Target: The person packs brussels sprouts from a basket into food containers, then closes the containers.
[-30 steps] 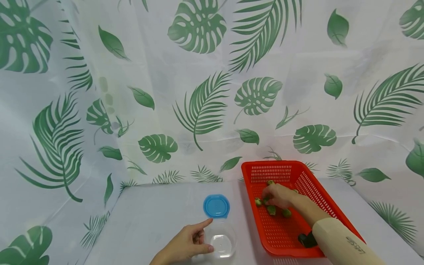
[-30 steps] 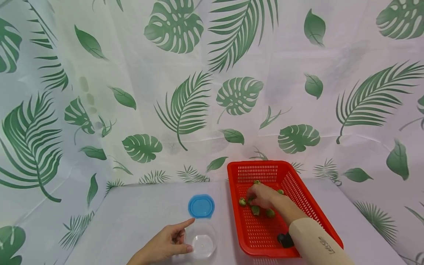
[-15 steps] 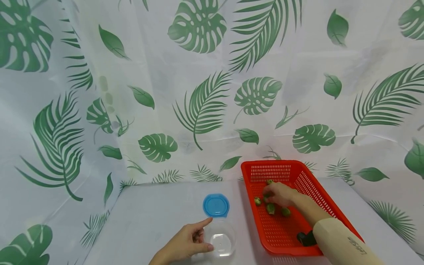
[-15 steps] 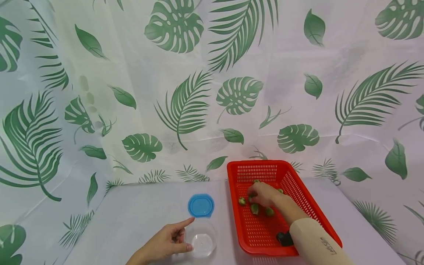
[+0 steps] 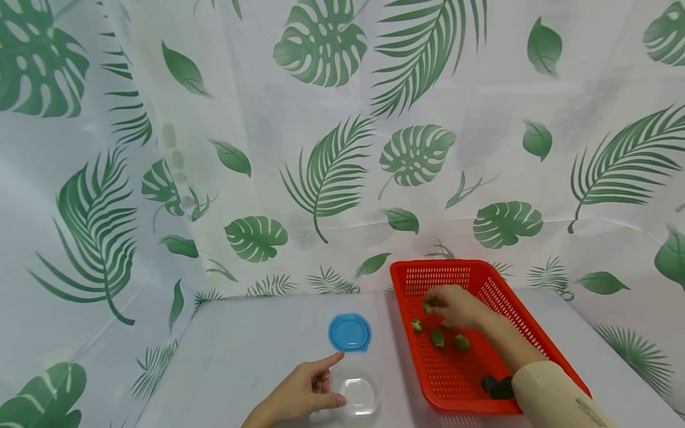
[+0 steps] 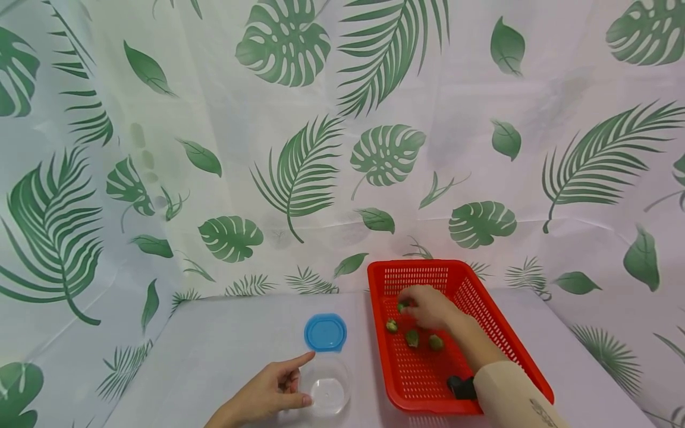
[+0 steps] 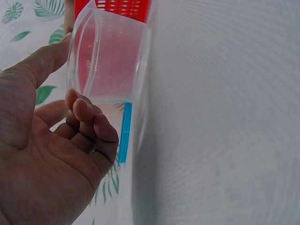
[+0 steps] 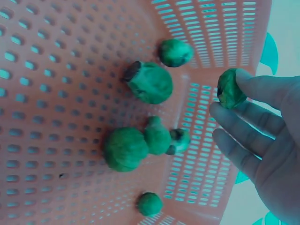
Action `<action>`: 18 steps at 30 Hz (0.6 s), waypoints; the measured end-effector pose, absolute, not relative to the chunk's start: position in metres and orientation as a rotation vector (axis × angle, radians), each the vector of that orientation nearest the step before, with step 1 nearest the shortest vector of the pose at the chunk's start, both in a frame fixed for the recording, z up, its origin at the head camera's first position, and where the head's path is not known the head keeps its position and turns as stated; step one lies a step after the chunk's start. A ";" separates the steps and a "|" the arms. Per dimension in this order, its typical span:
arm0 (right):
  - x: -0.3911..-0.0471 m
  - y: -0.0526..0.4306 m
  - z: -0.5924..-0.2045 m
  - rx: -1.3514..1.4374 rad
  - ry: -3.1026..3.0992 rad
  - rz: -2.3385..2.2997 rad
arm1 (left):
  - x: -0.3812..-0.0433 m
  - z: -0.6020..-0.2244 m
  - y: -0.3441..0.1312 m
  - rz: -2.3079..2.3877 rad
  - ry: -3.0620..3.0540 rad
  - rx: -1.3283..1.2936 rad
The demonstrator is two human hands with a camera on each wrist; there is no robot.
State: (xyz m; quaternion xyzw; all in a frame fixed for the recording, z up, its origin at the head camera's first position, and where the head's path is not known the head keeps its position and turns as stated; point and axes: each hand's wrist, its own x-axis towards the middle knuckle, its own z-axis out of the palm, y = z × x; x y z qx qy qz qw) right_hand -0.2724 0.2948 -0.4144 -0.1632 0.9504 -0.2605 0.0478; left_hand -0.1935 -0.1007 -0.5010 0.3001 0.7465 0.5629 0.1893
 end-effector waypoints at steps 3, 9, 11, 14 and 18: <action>-0.270 0.294 -0.409 -0.552 2.927 -0.805 | -0.195 -0.502 -0.101 1.573 2.106 0.864; -0.262 0.296 -0.398 -0.543 3.022 -0.829 | -0.195 -0.505 -0.102 1.570 2.110 0.893; -0.258 0.296 -0.392 -0.557 3.053 -0.837 | -0.195 -0.505 -0.102 1.568 2.115 0.891; -0.250 0.294 -0.382 -0.549 3.076 -0.865 | -0.195 -0.505 -0.102 1.565 2.120 0.886; -0.240 0.291 -0.371 -0.528 3.102 -0.903 | -0.196 -0.504 -0.101 1.565 2.129 0.863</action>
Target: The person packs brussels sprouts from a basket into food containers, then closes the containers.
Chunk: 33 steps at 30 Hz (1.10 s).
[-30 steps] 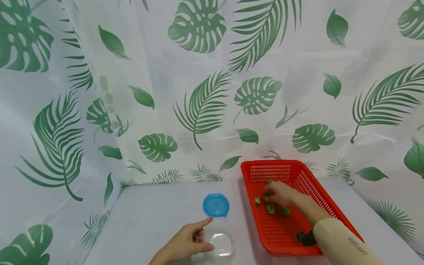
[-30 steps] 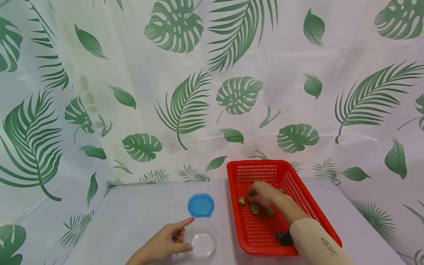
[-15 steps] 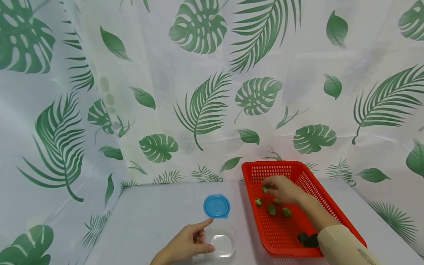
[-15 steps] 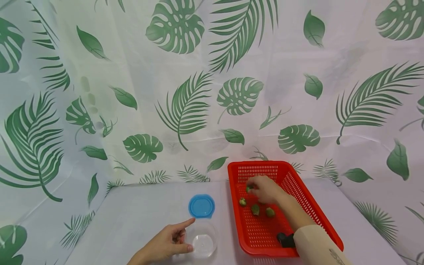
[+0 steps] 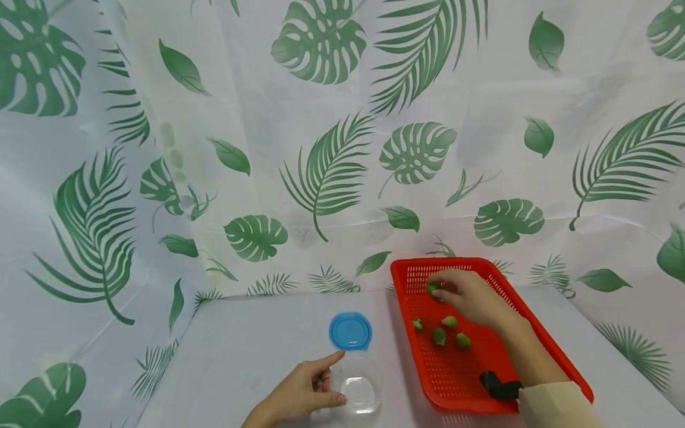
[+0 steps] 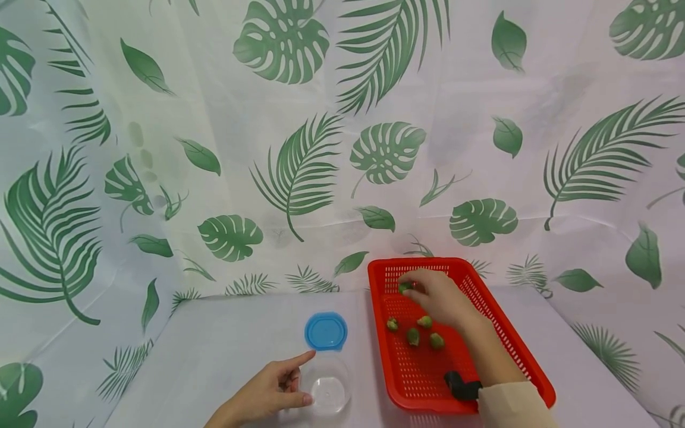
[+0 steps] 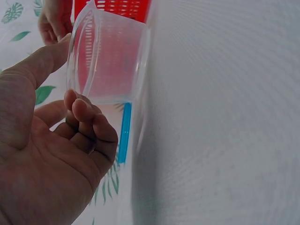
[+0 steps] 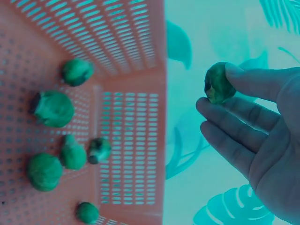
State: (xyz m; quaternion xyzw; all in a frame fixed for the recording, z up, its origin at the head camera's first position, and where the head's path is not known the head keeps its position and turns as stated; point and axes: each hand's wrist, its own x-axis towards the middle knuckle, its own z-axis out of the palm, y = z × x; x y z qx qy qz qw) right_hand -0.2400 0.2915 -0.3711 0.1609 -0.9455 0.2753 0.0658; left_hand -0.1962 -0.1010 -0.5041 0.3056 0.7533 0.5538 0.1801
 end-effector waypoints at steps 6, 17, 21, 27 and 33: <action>-0.228 0.291 -0.364 0.496 -2.775 0.783 | -0.196 -0.503 -0.101 1.563 2.127 0.849; -0.201 0.280 -0.355 0.491 -2.647 0.823 | -0.196 -0.503 -0.100 1.574 2.120 0.840; -0.193 0.276 -0.355 0.482 -2.618 0.834 | -0.196 -0.503 -0.100 1.577 2.123 0.837; -0.179 0.269 -0.359 0.466 -2.555 0.871 | -0.195 -0.503 -0.101 1.573 2.121 0.838; -0.166 0.265 -0.364 0.429 -2.507 0.903 | -0.195 -0.502 -0.101 1.568 2.120 0.833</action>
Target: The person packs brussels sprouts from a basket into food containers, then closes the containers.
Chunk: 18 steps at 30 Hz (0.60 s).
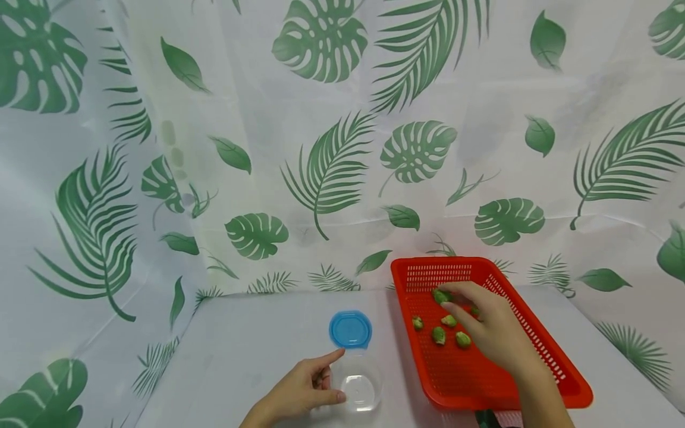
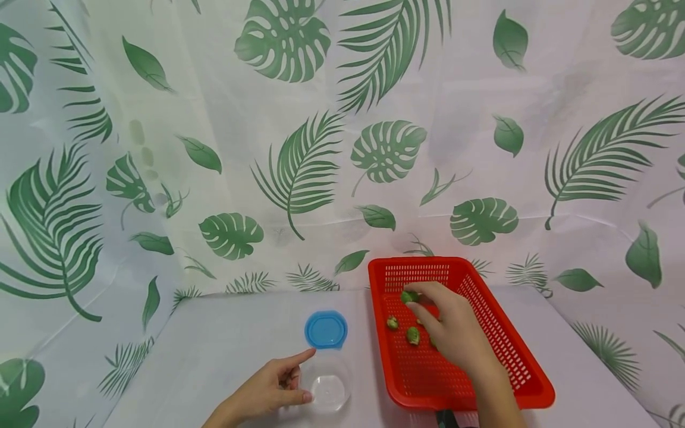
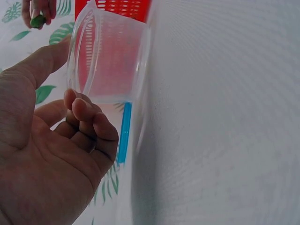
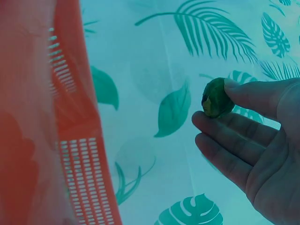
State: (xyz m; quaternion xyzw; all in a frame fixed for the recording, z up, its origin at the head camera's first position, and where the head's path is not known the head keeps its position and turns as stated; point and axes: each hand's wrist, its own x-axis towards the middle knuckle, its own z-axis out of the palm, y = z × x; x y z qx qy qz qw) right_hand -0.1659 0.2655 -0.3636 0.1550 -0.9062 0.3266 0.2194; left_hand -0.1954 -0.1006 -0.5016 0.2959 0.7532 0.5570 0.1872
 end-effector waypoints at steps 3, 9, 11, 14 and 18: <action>-0.162 0.264 -0.365 0.407 -2.503 0.925 | -0.196 -0.501 -0.101 1.567 2.116 0.836; -0.164 0.255 -0.370 0.436 -2.423 0.944 | -0.196 -0.500 -0.103 1.564 2.126 0.830; -0.164 0.252 -0.373 0.450 -2.395 0.940 | -0.196 -0.499 -0.103 1.559 2.133 0.834; -0.164 0.246 -0.378 0.481 -2.360 0.908 | -0.196 -0.500 -0.102 1.562 2.130 0.841; -0.163 0.240 -0.383 0.537 -2.328 0.888 | -0.195 -0.500 -0.101 1.573 2.113 0.843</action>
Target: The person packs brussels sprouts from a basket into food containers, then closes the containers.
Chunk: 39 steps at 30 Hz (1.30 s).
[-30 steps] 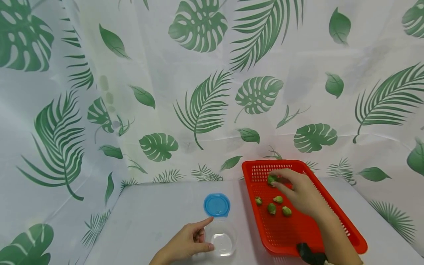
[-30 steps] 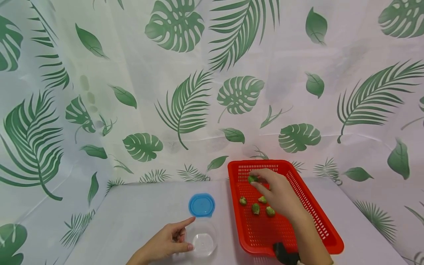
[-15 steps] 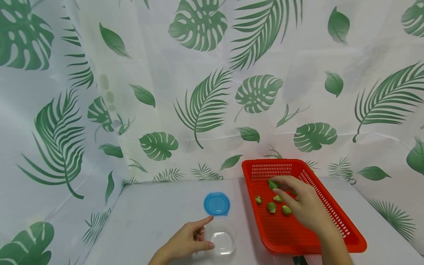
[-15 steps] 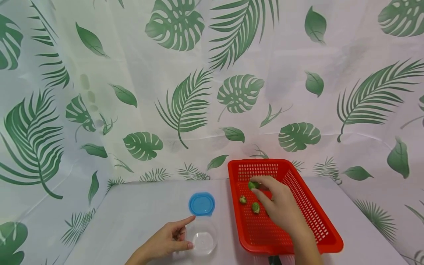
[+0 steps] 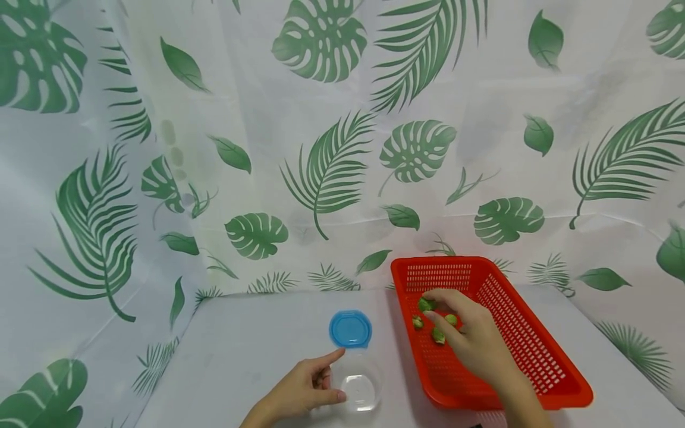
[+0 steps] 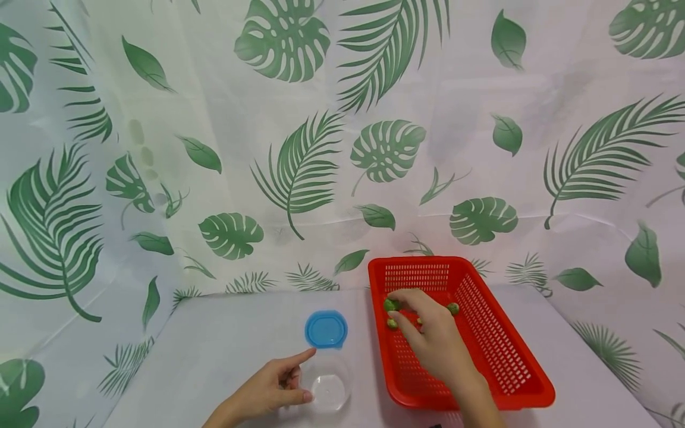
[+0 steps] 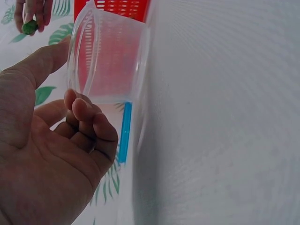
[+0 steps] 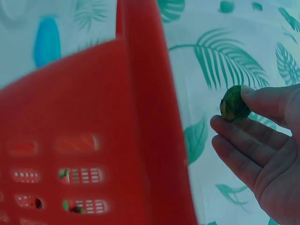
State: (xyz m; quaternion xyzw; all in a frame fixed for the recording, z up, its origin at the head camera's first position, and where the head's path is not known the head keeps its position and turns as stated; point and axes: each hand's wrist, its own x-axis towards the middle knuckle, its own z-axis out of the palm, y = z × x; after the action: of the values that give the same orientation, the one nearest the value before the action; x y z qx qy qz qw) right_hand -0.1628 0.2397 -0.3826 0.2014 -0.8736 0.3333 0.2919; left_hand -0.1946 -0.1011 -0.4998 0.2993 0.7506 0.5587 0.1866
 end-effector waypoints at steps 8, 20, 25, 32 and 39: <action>-0.158 0.235 -0.386 0.560 -2.330 0.904 | -0.192 -0.500 -0.101 1.570 2.124 0.842; -0.157 0.226 -0.384 0.586 -2.375 0.961 | -0.194 -0.499 -0.101 1.567 2.146 0.866; -0.156 0.223 -0.386 0.647 -2.359 0.963 | -0.195 -0.500 -0.100 1.559 2.158 0.877; -0.155 0.216 -0.388 0.646 -2.368 0.940 | -0.196 -0.501 -0.099 1.554 2.170 0.891; -0.151 0.210 -0.391 0.634 -2.411 0.996 | -0.195 -0.502 -0.100 1.558 2.158 0.901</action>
State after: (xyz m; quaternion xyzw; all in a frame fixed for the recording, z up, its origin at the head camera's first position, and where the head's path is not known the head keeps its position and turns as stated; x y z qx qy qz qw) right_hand -0.1513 0.2095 -0.3906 0.2300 -0.8748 0.3613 0.2264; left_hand -0.1948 -0.0999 -0.5022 0.3162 0.7575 0.5469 0.1648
